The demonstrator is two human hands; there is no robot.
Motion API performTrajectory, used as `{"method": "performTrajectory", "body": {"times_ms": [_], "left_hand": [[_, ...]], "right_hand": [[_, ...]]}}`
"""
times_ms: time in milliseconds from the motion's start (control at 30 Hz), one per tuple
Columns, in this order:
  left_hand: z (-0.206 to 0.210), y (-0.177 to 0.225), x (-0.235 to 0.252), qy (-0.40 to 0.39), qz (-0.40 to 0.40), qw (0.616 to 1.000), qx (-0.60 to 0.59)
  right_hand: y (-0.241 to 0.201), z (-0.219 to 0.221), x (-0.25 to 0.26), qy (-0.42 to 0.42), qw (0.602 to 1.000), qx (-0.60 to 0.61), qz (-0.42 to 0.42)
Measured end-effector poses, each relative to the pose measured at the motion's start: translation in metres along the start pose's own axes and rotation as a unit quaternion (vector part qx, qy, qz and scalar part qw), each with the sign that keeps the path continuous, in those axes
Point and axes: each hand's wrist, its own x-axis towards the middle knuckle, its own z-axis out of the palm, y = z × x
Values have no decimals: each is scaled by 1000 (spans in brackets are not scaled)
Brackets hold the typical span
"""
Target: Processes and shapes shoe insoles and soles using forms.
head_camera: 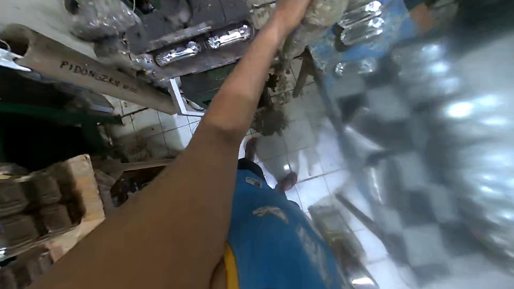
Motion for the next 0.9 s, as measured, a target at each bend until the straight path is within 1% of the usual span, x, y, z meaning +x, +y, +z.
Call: {"method": "performTrajectory", "body": {"times_ms": [33, 67, 100, 133, 167, 200, 233, 267, 300, 333, 367, 400, 433, 467, 500, 533, 567, 600, 633, 667, 700, 733, 767, 800, 833, 867, 900], "left_hand": [[-2, -17, -2, 9, -7, 1000, 1], [-7, -43, -6, 3, -44, 999, 15], [-13, -77, -11, 6, -95, 994, 46], [-22, -114, -15, 11, -146, 984, 103], [-32, -159, -14, 33, -180, 967, 176], [-41, -201, -15, 56, -186, 949, 250], [-49, -231, -21, 78, -174, 936, 295], [-58, -246, -28, 103, -150, 934, 309], [-70, -249, -35, 129, -121, 933, 312], [-84, -243, -44, 136, -104, 936, 307], [-99, -235, -57, 117, -100, 942, 298], [-119, -233, -75, 87, -101, 950, 282], [-140, -241, -93, 57, -109, 955, 271], [-160, -259, -110, 40, -121, 955, 269], [-180, -281, -123, 36, -138, 950, 276], [-198, -305, -132, 39, -144, 946, 288], [-210, -326, -139, 50, -138, 944, 296], [-217, -338, -147, 75, -118, 943, 301], [-221, -338, -156, 116, -89, 943, 299], [-225, -327, -168, 159, -62, 943, 287], [-229, -309, -186, 185, -57, 949, 250], [-233, -291, -212, 183, -77, 960, 197], [-235, -282, -243, 159, -108, 971, 145], [-232, -281, -277, 121, -153, 977, 90], [-226, -290, -313, 65, -219, 972, 56], [-217, -304, -350, -9, -302, 953, 30], [-205, -321, -388, -83, -379, 922, 6]], "right_hand": [[-9, 0, -5, -9, 1000, -16, 16], [-21, -1, -12, -17, 999, -20, 33], [-34, -3, -19, -15, 999, -10, 35], [-47, -1, -23, -14, 999, -3, 35], [-69, -3, -25, -27, 998, -12, 50], [-90, -4, -23, -49, 996, -37, 71], [-113, -6, -18, -73, 991, -71, 81], [-123, -2, -1, -92, 990, -93, 62], [-117, 6, 30, -94, 988, -120, 2], [-97, 25, 74, -28, 984, -135, -110], [-101, 38, 119, 10, 969, -158, -191], [-137, 43, 149, 11, 948, -197, -249], [-201, 44, 158, -1, 923, -243, -298], [-280, 44, 147, -9, 895, -286, -343], [-353, 50, 130, 8, 859, -313, -406], [-410, 62, 117, 59, 813, -314, -487], [-458, 78, 112, 121, 756, -296, -571], [-502, 92, 107, 163, 710, -275, -628], [-543, 102, 106, 185, 680, -270, -657], [-576, 106, 108, 182, 675, -289, -653], [-601, 106, 118, 187, 680, -301, -642], [-617, 105, 131, 197, 688, -306, -628], [-628, 103, 143, 211, 693, -305, -618], [-638, 106, 149, 222, 689, -305, -619], [-649, 114, 149, 225, 682, -307, -624], [-656, 126, 143, 218, 681, -314, -625], [-661, 140, 137, 211, 680, -329, -620]]}}
